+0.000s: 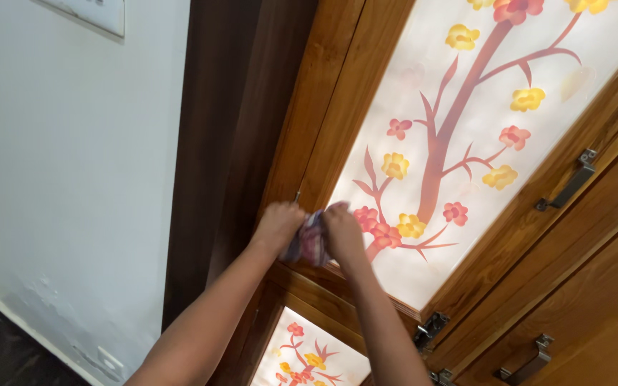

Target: The person wipes the frosted glass panels and the wooden frame of an interior door using a cloth. They then move the cloth to wipe the metal handle and the sliding latch mechanism.

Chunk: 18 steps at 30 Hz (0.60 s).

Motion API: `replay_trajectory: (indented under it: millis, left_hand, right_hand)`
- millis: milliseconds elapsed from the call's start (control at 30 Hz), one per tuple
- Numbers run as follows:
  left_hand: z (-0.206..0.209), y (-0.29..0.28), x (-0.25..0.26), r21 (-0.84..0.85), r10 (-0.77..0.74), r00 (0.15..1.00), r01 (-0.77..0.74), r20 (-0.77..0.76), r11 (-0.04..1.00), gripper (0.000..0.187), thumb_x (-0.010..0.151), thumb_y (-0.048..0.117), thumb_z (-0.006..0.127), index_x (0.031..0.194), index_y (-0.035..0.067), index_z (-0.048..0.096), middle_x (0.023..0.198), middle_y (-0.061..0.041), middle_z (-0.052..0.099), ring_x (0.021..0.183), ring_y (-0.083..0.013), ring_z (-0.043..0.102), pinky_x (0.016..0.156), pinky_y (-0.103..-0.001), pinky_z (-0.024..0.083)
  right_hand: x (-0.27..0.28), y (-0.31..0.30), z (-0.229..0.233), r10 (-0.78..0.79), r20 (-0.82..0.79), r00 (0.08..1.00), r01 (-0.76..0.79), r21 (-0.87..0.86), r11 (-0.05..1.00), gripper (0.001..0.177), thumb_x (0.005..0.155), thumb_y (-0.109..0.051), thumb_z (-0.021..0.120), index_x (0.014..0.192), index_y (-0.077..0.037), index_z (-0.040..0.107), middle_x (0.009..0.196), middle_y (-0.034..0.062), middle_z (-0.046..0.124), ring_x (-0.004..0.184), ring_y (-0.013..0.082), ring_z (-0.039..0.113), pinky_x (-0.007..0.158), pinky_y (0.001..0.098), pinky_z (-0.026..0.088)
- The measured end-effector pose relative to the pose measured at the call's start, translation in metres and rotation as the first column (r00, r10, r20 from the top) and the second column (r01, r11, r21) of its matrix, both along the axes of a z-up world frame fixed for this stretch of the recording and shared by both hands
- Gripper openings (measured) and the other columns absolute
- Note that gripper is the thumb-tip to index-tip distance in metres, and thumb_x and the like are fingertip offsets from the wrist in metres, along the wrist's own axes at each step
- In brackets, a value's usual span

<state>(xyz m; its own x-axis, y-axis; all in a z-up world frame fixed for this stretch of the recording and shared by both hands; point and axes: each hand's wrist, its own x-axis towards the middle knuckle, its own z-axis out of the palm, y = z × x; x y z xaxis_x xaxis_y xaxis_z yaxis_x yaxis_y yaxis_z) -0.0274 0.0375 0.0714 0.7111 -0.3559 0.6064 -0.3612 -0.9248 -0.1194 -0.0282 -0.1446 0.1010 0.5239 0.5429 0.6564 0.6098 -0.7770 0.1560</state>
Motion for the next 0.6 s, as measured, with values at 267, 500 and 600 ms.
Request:
replay_trajectory:
  millis: [267,500,600]
  left_hand:
    - [0.094,0.01,-0.03,-0.665,-0.041,0.958,0.227,0.283,0.712,0.043,0.09,0.004,0.06,0.131,-0.006,0.053,0.141,-0.025,0.052,0.124,-0.0409,0.057,0.104,-0.044,0.05]
    - [0.073,0.004,0.01,-0.482,-0.116,0.981,0.177,0.154,0.858,0.074,0.098,0.024,0.052,0.157,-0.007,0.02,0.169,-0.024,0.012,0.156,-0.036,0.008,0.126,-0.046,0.01]
    - [0.088,0.007,0.021,-0.443,-0.082,0.976,0.165,0.201,0.881,0.076,0.1,0.028,0.052,0.157,-0.008,0.018,0.168,-0.025,0.008,0.157,-0.0373,0.005,0.127,-0.046,0.01]
  right_hand:
    - [-0.029,0.056,0.084,-0.104,0.422,0.901,0.045,0.146,0.988,0.047,0.087,-0.011,0.063,0.132,0.001,0.059,0.139,0.028,0.052,0.134,0.0442,0.047,0.116,0.0541,0.033]
    - [0.005,0.054,0.09,-0.346,0.443,0.827,0.421,-0.08,0.903,0.057,0.1,-0.037,0.053,0.154,-0.02,0.049,0.152,0.015,0.05,0.15,0.0304,0.035,0.126,0.0627,0.002]
    - [0.019,0.052,0.116,-0.329,0.489,0.808,0.44,-0.13,0.888,0.059,0.099,-0.042,0.053,0.155,-0.024,0.05,0.154,0.0117,0.049,0.151,0.0266,0.033,0.125,0.0649,0.0]
